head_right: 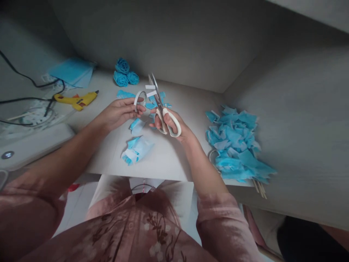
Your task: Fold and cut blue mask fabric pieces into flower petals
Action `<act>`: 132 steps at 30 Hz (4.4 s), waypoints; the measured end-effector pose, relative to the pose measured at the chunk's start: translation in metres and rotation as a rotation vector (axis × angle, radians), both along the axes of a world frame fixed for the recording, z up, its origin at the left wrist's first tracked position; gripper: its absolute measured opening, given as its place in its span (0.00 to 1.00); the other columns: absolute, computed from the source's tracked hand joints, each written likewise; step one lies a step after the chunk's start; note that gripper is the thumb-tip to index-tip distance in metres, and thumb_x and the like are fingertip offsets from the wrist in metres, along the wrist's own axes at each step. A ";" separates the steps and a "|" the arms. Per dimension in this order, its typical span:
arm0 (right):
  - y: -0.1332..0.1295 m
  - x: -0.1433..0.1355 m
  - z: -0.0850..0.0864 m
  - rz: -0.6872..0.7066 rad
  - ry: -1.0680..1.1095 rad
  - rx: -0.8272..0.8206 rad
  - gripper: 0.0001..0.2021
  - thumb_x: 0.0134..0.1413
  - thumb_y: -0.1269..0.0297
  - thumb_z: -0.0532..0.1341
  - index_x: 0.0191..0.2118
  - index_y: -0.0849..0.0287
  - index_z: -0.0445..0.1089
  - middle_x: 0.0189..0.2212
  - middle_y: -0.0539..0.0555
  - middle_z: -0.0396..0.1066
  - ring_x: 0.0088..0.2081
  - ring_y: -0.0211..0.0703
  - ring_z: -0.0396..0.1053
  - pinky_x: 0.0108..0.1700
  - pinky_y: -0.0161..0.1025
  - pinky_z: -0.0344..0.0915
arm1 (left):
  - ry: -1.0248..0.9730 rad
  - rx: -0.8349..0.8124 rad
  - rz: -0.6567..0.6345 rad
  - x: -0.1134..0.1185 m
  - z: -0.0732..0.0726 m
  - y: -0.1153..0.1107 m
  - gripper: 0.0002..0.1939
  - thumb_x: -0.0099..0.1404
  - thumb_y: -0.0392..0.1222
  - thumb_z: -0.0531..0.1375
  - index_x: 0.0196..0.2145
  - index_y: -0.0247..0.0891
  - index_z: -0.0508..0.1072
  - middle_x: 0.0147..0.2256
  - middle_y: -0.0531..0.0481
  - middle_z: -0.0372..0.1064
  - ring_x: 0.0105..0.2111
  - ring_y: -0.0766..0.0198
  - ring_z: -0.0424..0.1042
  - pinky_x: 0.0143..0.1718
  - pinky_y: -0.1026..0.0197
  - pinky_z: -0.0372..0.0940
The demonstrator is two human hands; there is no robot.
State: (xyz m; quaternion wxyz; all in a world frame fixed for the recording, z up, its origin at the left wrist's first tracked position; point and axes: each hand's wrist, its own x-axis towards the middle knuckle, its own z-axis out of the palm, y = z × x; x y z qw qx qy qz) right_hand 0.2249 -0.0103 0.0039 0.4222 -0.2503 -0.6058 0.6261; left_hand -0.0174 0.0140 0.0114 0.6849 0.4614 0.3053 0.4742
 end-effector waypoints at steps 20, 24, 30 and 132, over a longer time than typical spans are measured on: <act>-0.010 0.010 0.010 0.290 -0.277 -0.103 0.37 0.56 0.28 0.63 0.47 0.62 0.79 0.29 0.50 0.70 0.28 0.36 0.72 0.33 0.36 0.75 | -0.035 0.027 0.047 0.005 -0.007 0.004 0.17 0.72 0.53 0.65 0.42 0.33 0.81 0.31 0.46 0.79 0.33 0.61 0.79 0.41 0.59 0.72; -0.010 0.010 0.009 0.311 -0.277 -0.123 0.36 0.56 0.29 0.64 0.46 0.64 0.79 0.30 0.51 0.70 0.28 0.37 0.73 0.31 0.35 0.73 | -0.041 0.018 0.025 0.006 -0.007 0.003 0.16 0.71 0.50 0.65 0.40 0.33 0.81 0.32 0.46 0.79 0.33 0.61 0.79 0.42 0.58 0.73; -0.012 0.008 0.012 0.292 -0.311 -0.146 0.37 0.53 0.27 0.65 0.46 0.62 0.79 0.31 0.52 0.70 0.30 0.38 0.73 0.33 0.36 0.74 | -0.048 0.043 -0.076 0.007 -0.007 -0.002 0.15 0.67 0.49 0.67 0.34 0.32 0.81 0.32 0.44 0.79 0.33 0.60 0.77 0.40 0.58 0.72; -0.013 -0.016 0.006 -0.029 -0.163 -0.250 0.29 0.55 0.36 0.70 0.43 0.61 0.75 0.28 0.48 0.72 0.27 0.34 0.71 0.27 0.33 0.75 | 0.045 0.340 0.342 0.007 -0.008 0.013 0.37 0.77 0.67 0.44 0.29 0.42 0.81 0.50 0.42 0.79 0.45 0.59 0.76 0.41 0.58 0.69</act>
